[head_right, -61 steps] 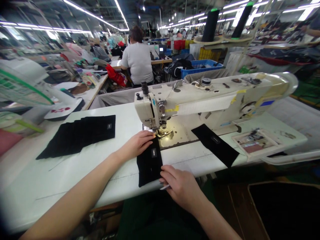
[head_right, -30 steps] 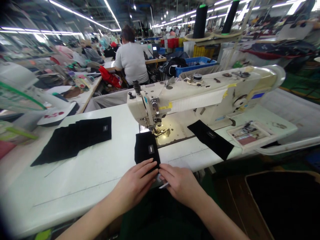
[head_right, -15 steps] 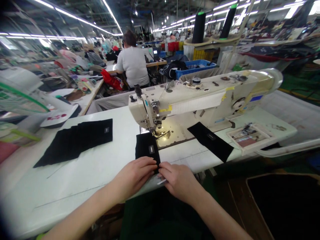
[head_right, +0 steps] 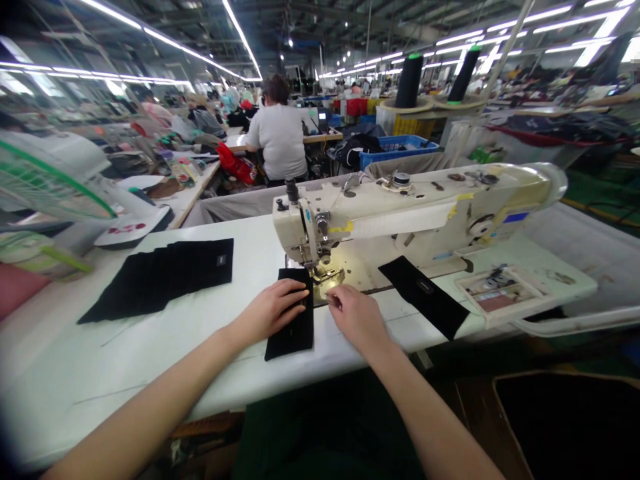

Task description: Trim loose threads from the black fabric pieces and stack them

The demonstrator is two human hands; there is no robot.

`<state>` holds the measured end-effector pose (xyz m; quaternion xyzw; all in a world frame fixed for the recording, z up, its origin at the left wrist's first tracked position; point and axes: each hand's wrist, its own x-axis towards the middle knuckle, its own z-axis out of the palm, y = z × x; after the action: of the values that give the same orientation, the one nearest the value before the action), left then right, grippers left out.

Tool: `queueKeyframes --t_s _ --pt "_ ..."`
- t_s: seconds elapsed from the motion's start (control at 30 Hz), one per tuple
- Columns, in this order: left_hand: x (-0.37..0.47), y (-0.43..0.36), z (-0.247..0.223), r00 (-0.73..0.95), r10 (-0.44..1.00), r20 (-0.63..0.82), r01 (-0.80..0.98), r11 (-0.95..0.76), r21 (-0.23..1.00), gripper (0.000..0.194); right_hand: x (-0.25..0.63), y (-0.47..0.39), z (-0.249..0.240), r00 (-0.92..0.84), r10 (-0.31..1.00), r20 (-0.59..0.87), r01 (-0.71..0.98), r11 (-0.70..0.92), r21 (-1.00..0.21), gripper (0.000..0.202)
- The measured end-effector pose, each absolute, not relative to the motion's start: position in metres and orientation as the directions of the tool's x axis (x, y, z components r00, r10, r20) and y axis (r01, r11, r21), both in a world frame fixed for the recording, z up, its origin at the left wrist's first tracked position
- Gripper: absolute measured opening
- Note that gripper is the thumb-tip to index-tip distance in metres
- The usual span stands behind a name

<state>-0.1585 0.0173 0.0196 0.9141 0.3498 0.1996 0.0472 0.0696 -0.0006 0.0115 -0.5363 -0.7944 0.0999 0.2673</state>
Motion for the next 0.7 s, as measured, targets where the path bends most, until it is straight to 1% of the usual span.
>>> queueKeyframes --t_s 0.03,0.1,0.23,0.4,0.5,0.57,0.63,0.7 --pt "-0.160 0.018 0.020 0.673 0.659 0.335 0.614 -0.751 0.244 0.030 0.065 0.007 0.013 -0.293 0.912 0.287 0.830 0.392 -0.397 0.010" --pt "-0.162 0.019 0.019 0.667 0.660 0.347 0.605 -0.751 0.266 0.029 0.056 0.020 0.017 -0.323 0.913 0.250 0.853 0.395 -0.340 0.009" --pt "-0.162 0.020 0.016 0.660 0.657 0.364 0.594 -0.753 0.283 0.029 0.037 0.037 0.022 -0.387 0.901 0.196 0.866 0.428 -0.259 0.010" --pt "-0.163 0.018 0.017 0.663 0.660 0.353 0.579 -0.751 0.317 0.029 0.027 0.048 0.026 -0.425 0.897 0.120 0.880 0.441 -0.177 0.012" --pt "-0.164 0.017 0.019 0.666 0.663 0.341 0.575 -0.748 0.330 0.030 0.028 0.047 0.031 -0.431 0.898 0.087 0.884 0.439 -0.160 0.013" --pt "-0.164 0.016 0.019 0.660 0.669 0.341 0.578 -0.743 0.338 0.030 0.032 0.042 0.033 -0.399 0.913 0.080 0.899 0.407 -0.159 0.022" --pt "-0.165 0.016 0.018 0.653 0.676 0.342 0.584 -0.737 0.340 0.030 0.038 0.034 0.031 -0.343 0.935 0.085 0.918 0.353 -0.180 0.032" --pt "-0.165 0.016 0.016 0.649 0.679 0.344 0.590 -0.734 0.336 0.031 0.044 0.027 0.025 -0.288 0.950 0.118 0.922 0.309 -0.232 0.028"
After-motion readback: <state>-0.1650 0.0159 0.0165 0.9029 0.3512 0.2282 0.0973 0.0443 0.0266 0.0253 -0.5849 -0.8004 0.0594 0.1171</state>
